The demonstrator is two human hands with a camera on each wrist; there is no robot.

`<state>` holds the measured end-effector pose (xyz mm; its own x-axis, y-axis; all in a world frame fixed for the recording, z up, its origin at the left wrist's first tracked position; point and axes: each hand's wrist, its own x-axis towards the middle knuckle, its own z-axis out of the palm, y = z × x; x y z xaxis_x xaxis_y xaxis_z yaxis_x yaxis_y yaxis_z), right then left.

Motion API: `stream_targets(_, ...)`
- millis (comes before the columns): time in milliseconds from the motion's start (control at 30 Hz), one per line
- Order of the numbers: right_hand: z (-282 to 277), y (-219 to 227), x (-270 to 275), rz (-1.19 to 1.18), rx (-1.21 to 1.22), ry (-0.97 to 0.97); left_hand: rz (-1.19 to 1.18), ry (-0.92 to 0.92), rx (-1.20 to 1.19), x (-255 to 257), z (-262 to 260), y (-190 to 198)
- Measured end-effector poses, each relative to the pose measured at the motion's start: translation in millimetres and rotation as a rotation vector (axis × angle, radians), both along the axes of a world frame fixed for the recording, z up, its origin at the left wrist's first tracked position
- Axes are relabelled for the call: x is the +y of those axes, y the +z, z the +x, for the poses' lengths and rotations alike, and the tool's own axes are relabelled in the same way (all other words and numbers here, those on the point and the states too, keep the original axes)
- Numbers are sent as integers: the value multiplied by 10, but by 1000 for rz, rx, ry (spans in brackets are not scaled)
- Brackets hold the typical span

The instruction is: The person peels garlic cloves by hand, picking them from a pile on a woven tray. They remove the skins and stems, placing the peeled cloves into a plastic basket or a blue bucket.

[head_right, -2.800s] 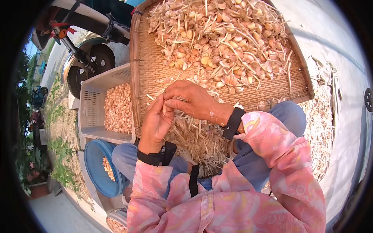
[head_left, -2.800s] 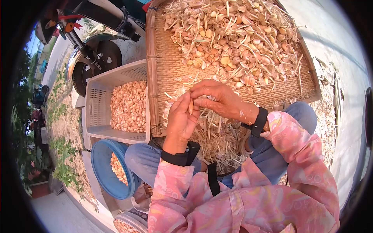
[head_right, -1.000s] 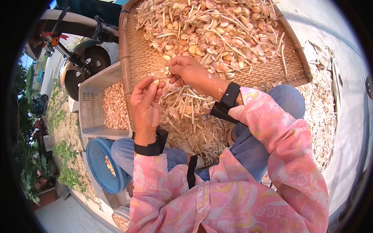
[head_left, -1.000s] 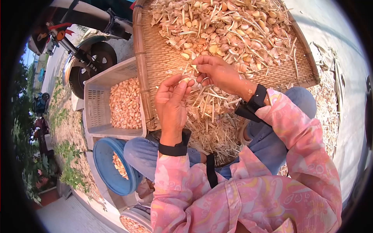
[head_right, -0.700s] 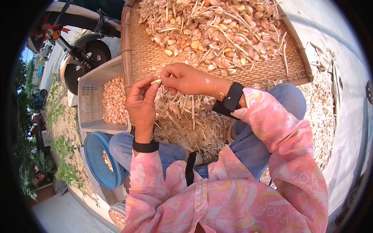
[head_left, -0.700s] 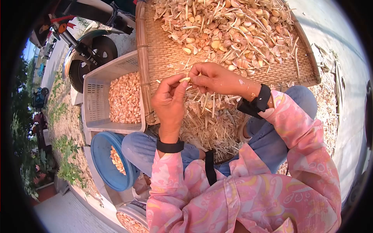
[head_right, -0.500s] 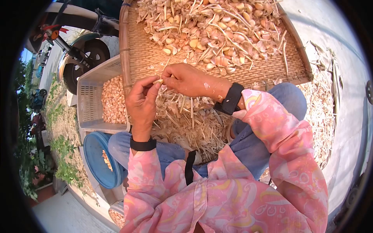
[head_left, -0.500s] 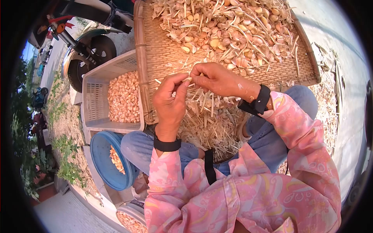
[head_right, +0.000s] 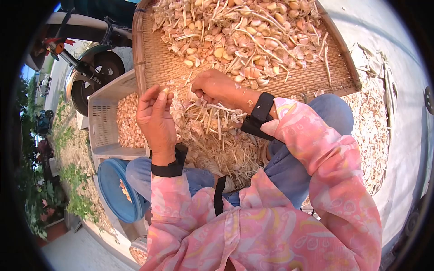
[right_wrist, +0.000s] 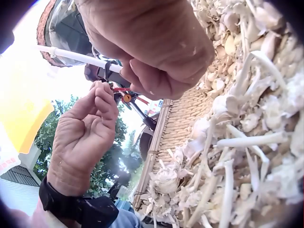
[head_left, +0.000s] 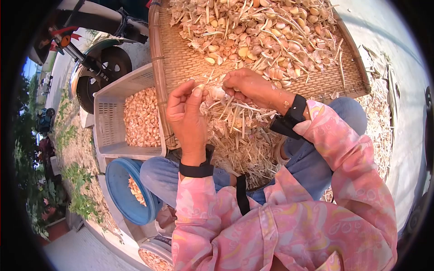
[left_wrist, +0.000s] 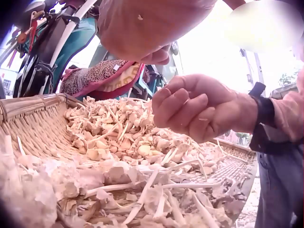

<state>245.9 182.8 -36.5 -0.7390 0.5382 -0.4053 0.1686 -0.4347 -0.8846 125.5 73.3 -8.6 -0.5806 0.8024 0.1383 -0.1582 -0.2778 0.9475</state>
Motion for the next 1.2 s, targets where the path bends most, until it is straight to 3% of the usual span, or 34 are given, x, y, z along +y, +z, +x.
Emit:
stream_targets(133, 15, 47, -32, -143, 81, -30, -207, -159, -399, -88, -137, -55)
stream_targets(233, 34, 12, -54, -121, 84, 48, -281, -139, -457, -103, -127, -126)
stream_targets(367, 51, 75, -105, 169, 48, 165, -521, -180, 405, 13, 55, -205)
stream_targets(467, 13, -133, -85, 477, 92, 233, -339, -166, 1019, 44, 89, -386)
stream_targets(533, -20, -199, -105, 528, 26, 152, -353, -146, 918, 35, 126, -350)
stream_targets(600, 50, -112, -114, 250, 79, 42, -440, -130, 726, 33, 127, -297)
stream_targets(633, 69, -39, -122, 109, 105, -11, -399, -130, 415, 31, 82, -308)
stream_targets(700, 97, -21, -63, 321, 130, 118, -305, -119, -200, 15, -36, -316)
stream_targets(867, 99, 102, -161, 947, -80, 211, -251, -76, -291, -5, 24, -276)
stream_targets(1200, 139, 154, -201, 1224, -223, 255, -264, -91, -105, -105, 135, -217)
